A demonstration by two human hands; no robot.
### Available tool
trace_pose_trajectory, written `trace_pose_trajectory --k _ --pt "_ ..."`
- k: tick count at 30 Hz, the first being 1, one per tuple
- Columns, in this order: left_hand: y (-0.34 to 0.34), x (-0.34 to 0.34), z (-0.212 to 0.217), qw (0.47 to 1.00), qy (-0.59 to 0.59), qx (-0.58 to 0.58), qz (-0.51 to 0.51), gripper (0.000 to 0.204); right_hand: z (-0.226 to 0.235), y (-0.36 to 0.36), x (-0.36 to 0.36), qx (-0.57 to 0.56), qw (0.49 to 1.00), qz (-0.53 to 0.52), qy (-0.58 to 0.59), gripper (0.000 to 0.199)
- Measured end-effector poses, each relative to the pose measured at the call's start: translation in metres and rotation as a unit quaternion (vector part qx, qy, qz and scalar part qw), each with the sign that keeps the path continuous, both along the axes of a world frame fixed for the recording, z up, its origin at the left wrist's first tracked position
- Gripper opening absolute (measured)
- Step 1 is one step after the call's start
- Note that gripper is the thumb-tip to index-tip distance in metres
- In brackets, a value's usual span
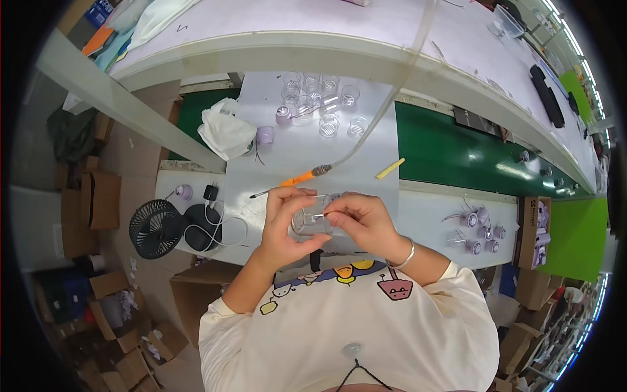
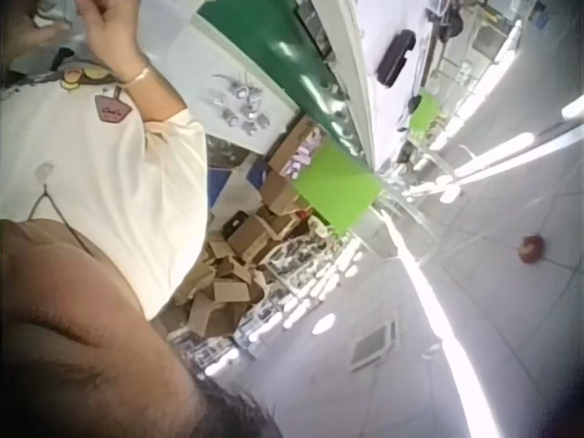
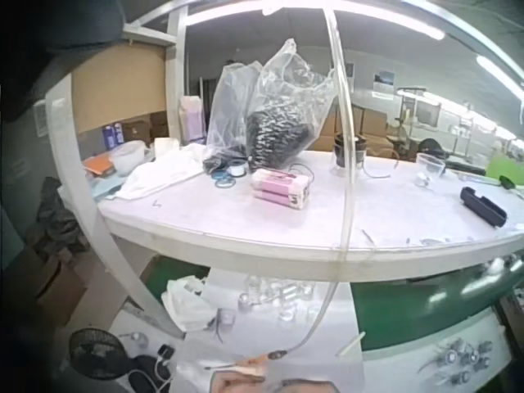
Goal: Assembling small plastic electronic housings with internal components and placing them into a collection box.
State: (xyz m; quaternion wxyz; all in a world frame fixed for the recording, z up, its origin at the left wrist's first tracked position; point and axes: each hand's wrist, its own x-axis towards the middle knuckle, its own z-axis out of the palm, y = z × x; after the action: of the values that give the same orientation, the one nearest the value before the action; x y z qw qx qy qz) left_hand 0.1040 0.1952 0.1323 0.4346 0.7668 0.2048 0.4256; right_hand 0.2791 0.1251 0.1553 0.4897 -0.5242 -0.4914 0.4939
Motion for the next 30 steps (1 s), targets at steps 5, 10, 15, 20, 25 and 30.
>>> trace_pose_trajectory --k 5,10,15,20,25,30 --pt "-0.024 -0.012 0.003 1.0 0.018 0.016 -0.017 0.063 0.004 -0.016 -0.017 -0.081 0.99 0.027 0.115 0.009" --pt "-0.038 -0.015 0.015 0.999 0.011 -0.01 -0.048 0.042 0.006 -0.03 -0.024 -0.122 0.974 0.032 0.186 0.014" --pt "-0.048 -0.01 0.01 0.986 -0.062 -0.154 0.014 0.025 0.016 -0.042 -0.025 -0.093 0.978 0.008 0.185 0.015" --pt "-0.051 -0.005 0.012 0.94 -0.235 -0.248 0.006 0.03 -0.014 -0.041 0.004 0.104 0.984 -0.132 0.062 0.033" --pt "-0.052 0.002 0.021 0.962 -0.22 -0.159 0.02 0.029 -0.054 -0.044 0.005 -0.142 0.864 0.204 0.437 0.073" --pt "-0.054 0.001 0.019 0.97 -0.203 -0.114 0.065 0.028 -0.05 -0.05 0.006 -0.108 0.928 0.105 0.341 0.064"
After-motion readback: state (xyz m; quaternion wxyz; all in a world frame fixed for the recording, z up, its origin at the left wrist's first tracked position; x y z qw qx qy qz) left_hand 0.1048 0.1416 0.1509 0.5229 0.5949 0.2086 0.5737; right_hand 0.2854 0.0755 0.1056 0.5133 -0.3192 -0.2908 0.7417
